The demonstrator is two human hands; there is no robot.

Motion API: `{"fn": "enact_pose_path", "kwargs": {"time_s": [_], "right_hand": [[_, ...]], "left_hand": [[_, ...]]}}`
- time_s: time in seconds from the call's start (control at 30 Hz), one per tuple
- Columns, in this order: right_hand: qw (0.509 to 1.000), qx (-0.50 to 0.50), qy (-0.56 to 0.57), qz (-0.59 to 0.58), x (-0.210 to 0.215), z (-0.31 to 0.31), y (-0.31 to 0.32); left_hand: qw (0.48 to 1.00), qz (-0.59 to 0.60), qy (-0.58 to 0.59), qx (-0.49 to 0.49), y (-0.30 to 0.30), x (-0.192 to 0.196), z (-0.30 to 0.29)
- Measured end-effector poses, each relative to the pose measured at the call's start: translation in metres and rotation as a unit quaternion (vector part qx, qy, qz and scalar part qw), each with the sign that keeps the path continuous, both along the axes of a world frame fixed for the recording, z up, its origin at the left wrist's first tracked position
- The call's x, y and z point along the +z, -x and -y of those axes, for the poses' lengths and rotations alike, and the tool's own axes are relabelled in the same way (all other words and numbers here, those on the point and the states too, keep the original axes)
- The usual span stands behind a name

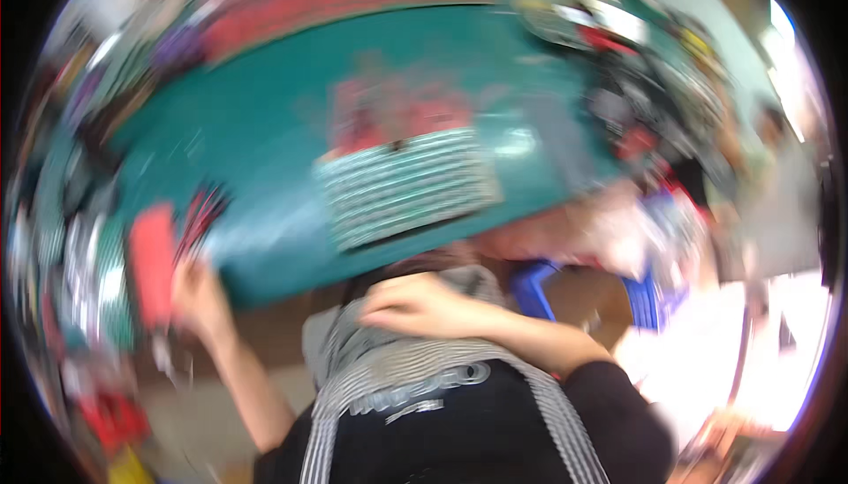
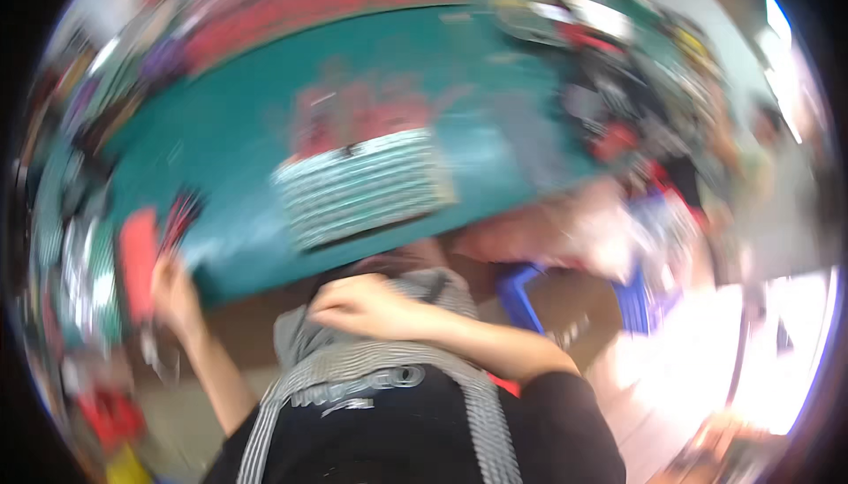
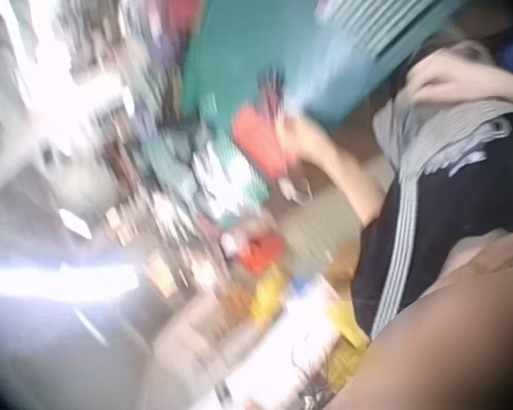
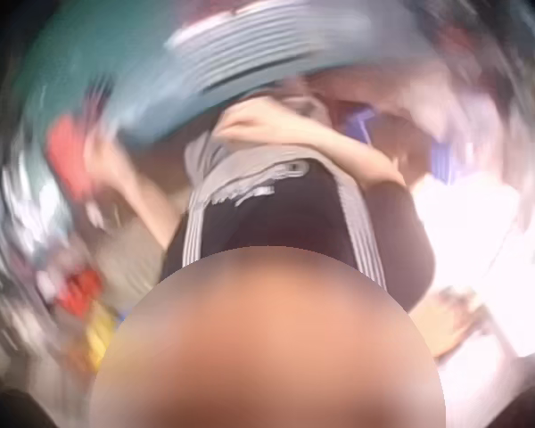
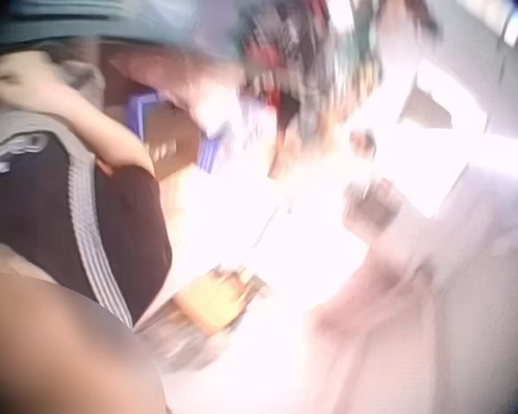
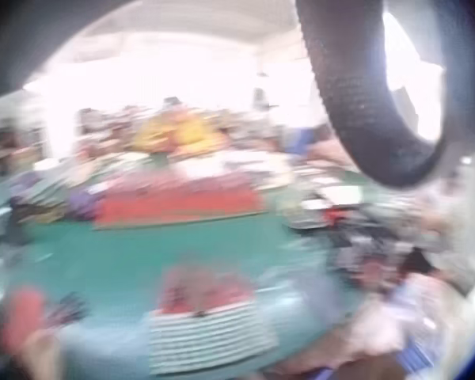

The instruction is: The person solders red wires and black wires to LED circuit boards with a soldering iron and solder wire.

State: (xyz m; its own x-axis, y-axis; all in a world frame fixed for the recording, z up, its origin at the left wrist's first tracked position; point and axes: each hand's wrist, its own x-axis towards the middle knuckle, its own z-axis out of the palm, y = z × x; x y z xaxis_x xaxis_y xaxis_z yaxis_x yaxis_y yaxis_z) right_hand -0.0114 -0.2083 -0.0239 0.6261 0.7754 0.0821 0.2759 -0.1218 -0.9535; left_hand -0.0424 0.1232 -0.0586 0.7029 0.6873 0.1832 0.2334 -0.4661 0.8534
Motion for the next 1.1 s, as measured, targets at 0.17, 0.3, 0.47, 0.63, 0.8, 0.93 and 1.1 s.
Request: {"fn": "enact_pose_path", "kwargs": {"time_s": [0.17, 0.3, 0.47, 0.63, 0.8, 0.93, 1.1], "right_hand": [[0.982, 0.038, -0.160, -0.092, 0.000, -0.117, -0.009], [0.922, 0.014, -0.264, -0.283, 0.025, -0.173, -0.037], [0.889, -0.063, -0.409, -0.195, 0.080, -0.160, -0.059], [0.913, -0.117, -0.388, -0.039, 0.074, -0.110, -0.039], [0.904, -0.124, -0.302, 0.278, 0.037, -0.079, 0.018], [0.967, -0.092, -0.239, 0.014, 0.060, -0.012, 0.033], [0.904, -0.393, -0.156, -0.053, 0.097, 0.093, -0.006]], "left_hand": [[0.988, 0.120, -0.095, -0.028, 0.041, -0.010, -0.006], [0.964, 0.204, -0.152, -0.073, 0.048, 0.021, 0.094], [0.945, 0.189, 0.075, -0.257, 0.024, 0.016, 0.130], [0.861, 0.131, 0.268, -0.411, 0.016, 0.028, 0.161], [0.803, 0.067, 0.408, -0.428, 0.033, 0.051, 0.155], [0.848, 0.045, 0.339, -0.405, 0.053, 0.098, 0.166], [0.829, -0.048, 0.287, -0.478, 0.040, 0.098, 0.148]]}}
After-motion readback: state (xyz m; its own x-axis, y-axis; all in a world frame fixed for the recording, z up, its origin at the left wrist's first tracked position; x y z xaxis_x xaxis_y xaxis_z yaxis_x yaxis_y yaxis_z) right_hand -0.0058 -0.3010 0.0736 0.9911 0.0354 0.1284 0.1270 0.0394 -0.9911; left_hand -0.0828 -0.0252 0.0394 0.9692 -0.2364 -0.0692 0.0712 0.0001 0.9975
